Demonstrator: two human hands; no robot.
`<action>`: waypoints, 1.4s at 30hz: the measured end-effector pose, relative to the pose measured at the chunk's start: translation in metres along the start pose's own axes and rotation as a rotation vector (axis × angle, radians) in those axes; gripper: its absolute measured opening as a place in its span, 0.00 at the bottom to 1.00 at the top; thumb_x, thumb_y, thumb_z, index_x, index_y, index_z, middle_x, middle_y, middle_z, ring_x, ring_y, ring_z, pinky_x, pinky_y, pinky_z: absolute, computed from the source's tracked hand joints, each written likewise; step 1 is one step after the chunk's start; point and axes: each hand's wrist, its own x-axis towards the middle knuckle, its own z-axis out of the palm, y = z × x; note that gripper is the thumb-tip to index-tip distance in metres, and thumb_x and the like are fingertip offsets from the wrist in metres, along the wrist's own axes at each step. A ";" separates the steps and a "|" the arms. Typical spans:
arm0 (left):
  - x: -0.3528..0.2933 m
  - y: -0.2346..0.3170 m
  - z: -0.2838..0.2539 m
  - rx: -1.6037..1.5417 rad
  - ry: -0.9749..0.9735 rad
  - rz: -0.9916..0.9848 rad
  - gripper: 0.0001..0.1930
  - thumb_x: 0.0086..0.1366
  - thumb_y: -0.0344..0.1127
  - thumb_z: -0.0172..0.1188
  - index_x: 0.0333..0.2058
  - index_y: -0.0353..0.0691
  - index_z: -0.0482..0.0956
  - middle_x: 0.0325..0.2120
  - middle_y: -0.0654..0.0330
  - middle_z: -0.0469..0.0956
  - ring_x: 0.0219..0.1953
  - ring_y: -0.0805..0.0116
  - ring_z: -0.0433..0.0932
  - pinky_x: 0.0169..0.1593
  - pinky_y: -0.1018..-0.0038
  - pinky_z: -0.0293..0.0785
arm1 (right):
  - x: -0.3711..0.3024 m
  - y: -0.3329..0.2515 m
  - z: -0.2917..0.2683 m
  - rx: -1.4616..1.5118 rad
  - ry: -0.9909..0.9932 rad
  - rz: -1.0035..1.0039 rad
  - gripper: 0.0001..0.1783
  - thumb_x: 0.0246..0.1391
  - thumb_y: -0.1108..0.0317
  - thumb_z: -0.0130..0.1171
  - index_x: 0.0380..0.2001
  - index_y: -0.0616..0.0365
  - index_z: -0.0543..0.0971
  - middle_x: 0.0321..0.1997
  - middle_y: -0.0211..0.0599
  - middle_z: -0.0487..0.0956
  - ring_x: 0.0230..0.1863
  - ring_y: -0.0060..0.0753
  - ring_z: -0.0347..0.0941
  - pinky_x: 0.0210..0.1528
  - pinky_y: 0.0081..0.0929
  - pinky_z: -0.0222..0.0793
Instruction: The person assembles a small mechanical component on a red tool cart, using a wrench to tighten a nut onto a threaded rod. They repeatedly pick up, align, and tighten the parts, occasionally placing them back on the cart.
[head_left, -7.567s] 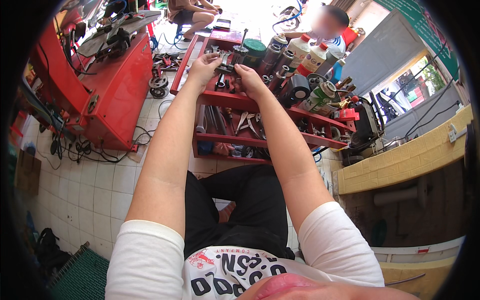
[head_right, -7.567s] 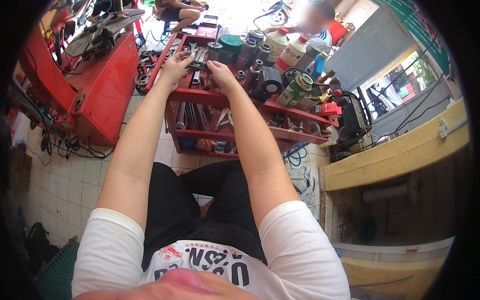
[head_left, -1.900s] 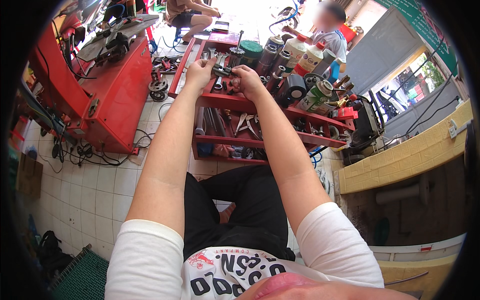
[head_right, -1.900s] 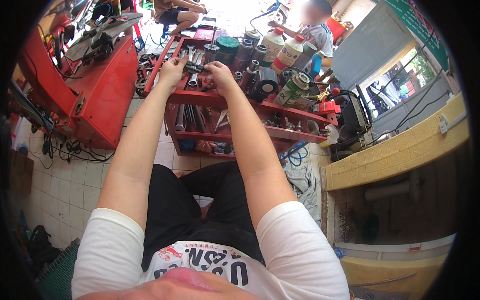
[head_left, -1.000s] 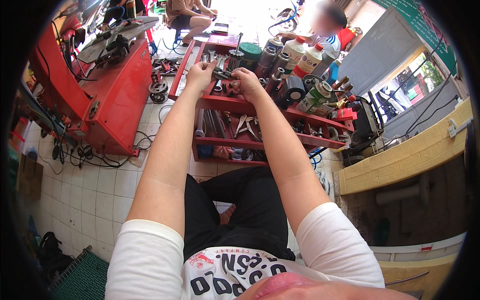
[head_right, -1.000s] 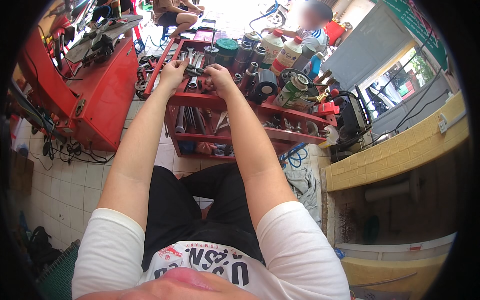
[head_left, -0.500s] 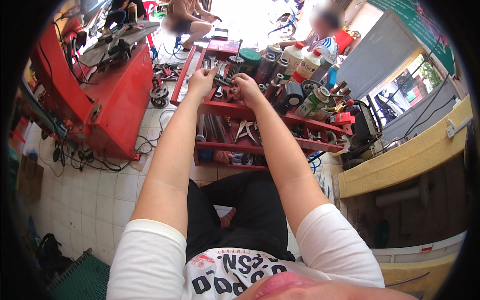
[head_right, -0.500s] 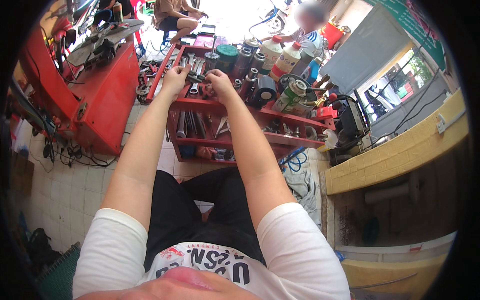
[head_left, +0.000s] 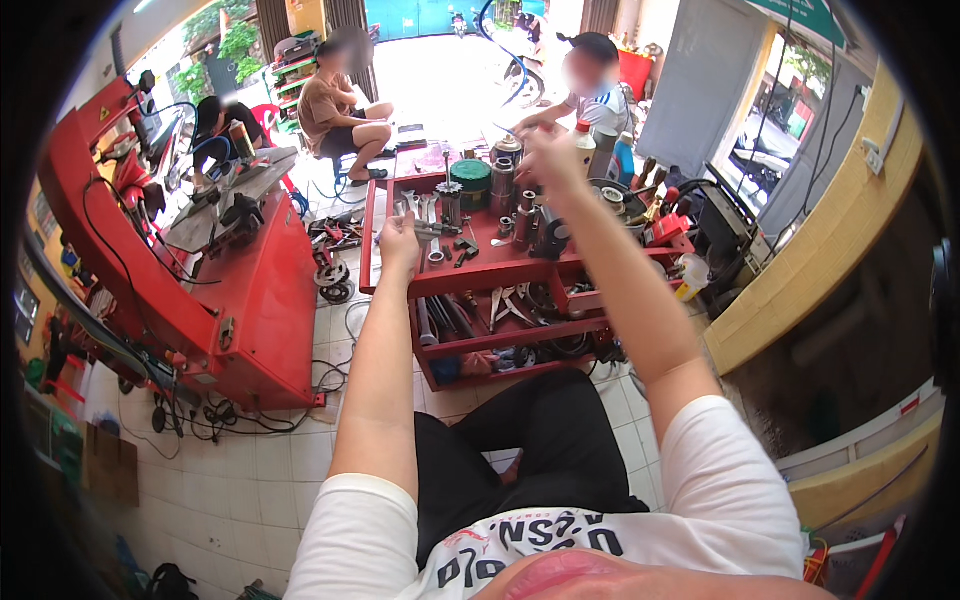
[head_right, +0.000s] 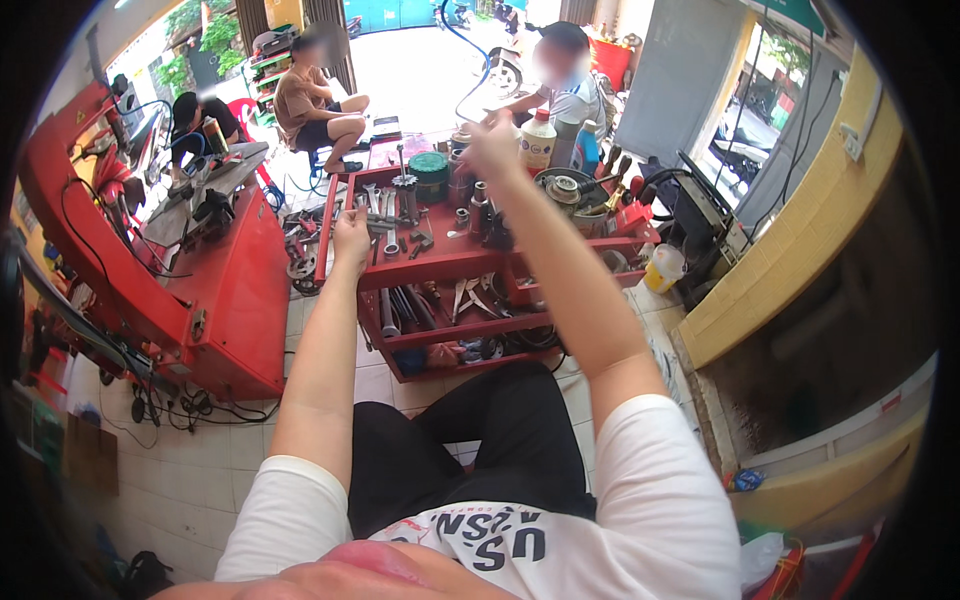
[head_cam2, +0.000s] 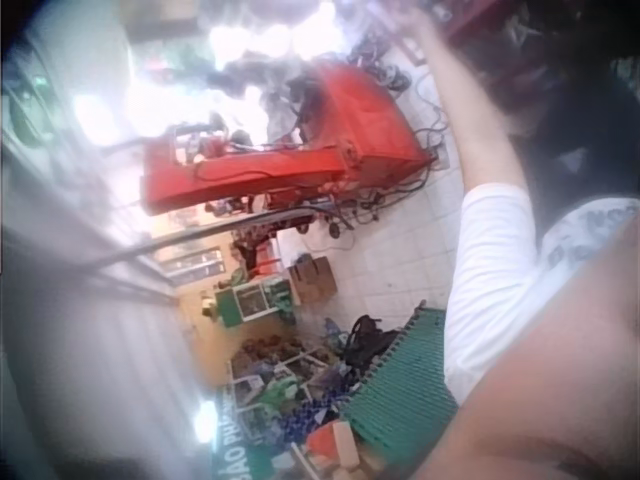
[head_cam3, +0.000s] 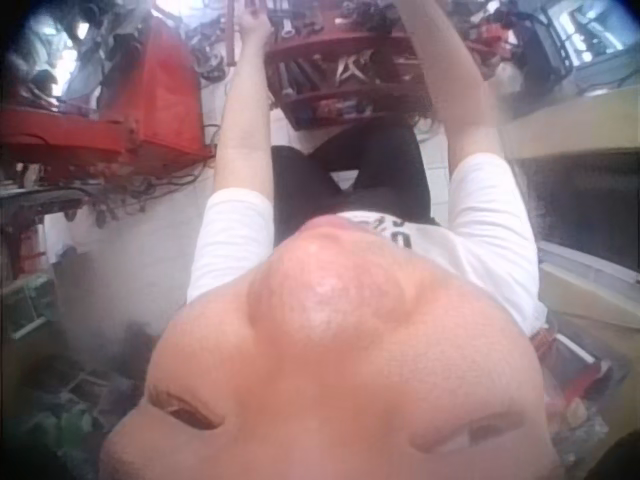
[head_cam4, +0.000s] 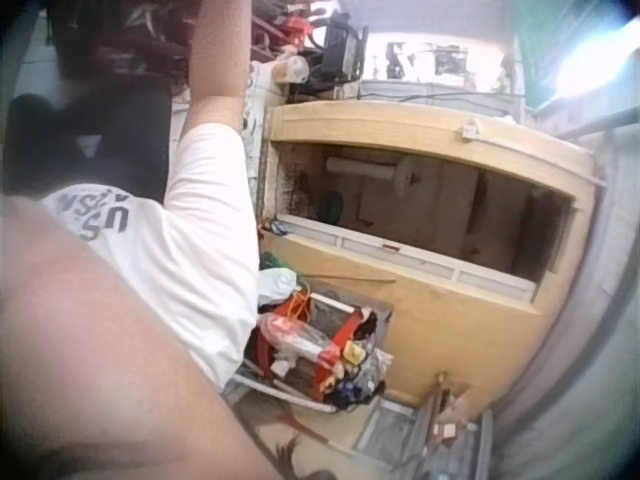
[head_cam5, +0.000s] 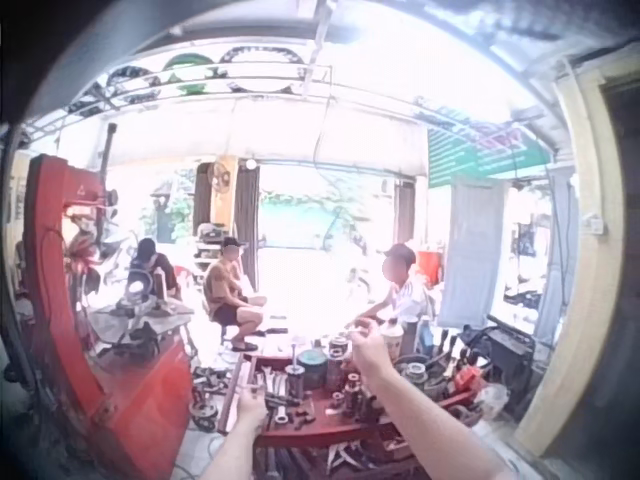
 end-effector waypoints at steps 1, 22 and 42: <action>-0.001 -0.001 -0.003 -0.005 -0.002 0.001 0.18 0.76 0.45 0.57 0.44 0.31 0.76 0.34 0.56 0.83 0.34 0.71 0.80 0.41 0.72 0.76 | 0.000 -0.028 -0.014 0.057 0.060 0.013 0.27 0.56 0.70 0.61 0.55 0.66 0.64 0.34 0.42 0.75 0.24 0.29 0.74 0.20 0.28 0.74; -0.024 0.022 0.009 0.029 -0.011 -0.032 0.19 0.78 0.47 0.51 0.43 0.32 0.73 0.33 0.55 0.82 0.34 0.69 0.81 0.39 0.70 0.78 | -0.047 -0.122 -0.117 -1.120 -0.113 -0.105 0.22 0.64 0.56 0.59 0.50 0.64 0.81 0.34 0.42 0.85 0.28 0.30 0.81 0.34 0.32 0.79; -0.014 0.015 0.007 -0.136 -0.133 -0.109 0.17 0.80 0.47 0.49 0.44 0.36 0.73 0.30 0.61 0.81 0.30 0.72 0.80 0.38 0.73 0.77 | -0.083 0.153 0.040 -0.808 -0.080 -0.401 0.17 0.62 0.54 0.59 0.36 0.58 0.82 0.40 0.46 0.82 0.48 0.52 0.76 0.52 0.48 0.73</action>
